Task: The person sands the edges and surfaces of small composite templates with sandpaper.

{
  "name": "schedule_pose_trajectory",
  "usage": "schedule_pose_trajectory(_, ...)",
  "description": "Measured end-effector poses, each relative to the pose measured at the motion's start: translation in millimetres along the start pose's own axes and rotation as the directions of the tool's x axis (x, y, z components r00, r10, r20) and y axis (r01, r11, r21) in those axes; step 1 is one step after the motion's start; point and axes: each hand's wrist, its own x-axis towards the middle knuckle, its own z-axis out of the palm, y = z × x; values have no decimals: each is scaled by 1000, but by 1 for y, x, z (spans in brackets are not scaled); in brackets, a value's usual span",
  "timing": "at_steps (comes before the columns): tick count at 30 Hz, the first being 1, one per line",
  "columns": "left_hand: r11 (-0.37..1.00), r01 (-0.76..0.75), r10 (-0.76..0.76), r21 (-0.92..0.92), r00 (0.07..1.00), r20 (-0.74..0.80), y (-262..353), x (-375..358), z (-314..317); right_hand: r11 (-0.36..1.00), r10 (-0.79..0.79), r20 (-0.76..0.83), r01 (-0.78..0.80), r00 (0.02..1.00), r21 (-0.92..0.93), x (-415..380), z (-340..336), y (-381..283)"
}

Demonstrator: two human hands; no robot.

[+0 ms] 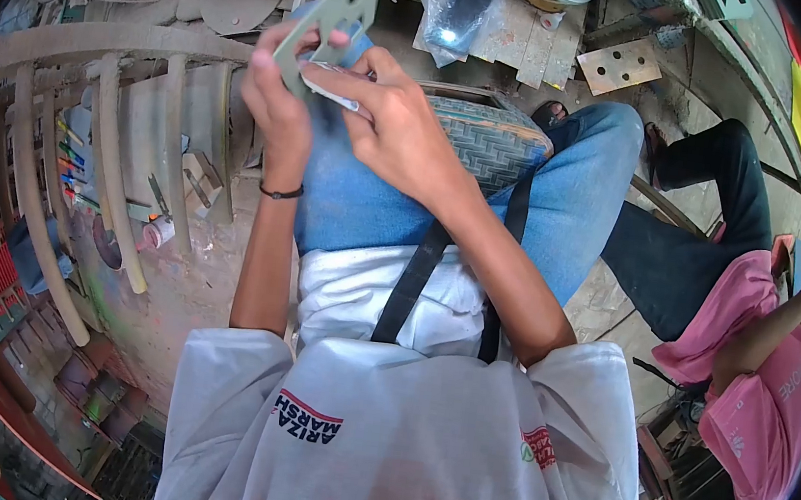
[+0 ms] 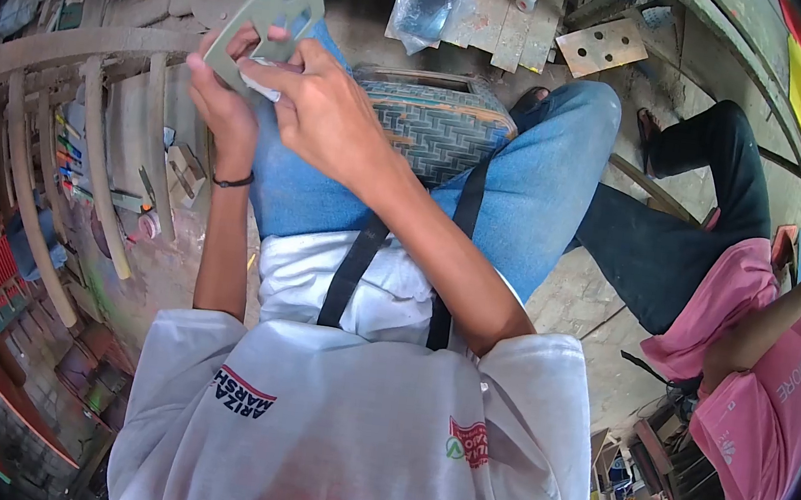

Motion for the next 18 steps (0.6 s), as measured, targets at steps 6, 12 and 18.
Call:
schedule_pose_trajectory(6, 906, 419, -419, -60, 908, 11, 90, 9, -2, 996, -49, -10, 50, 999, 68, -5, -13, -42)
schedule_pose_trajectory(12, 830, 546, -557, 118, 822, 116, 109, -2, -36, 974, 4, 48, -15, 999, 226, -20, 4, -62)
schedule_pose_trajectory(18, 845, 488, -495, 217, 869, -27, 94, 7, -17, 1000, -7, 12, 7, 1000, -11, -12, 2, -53)
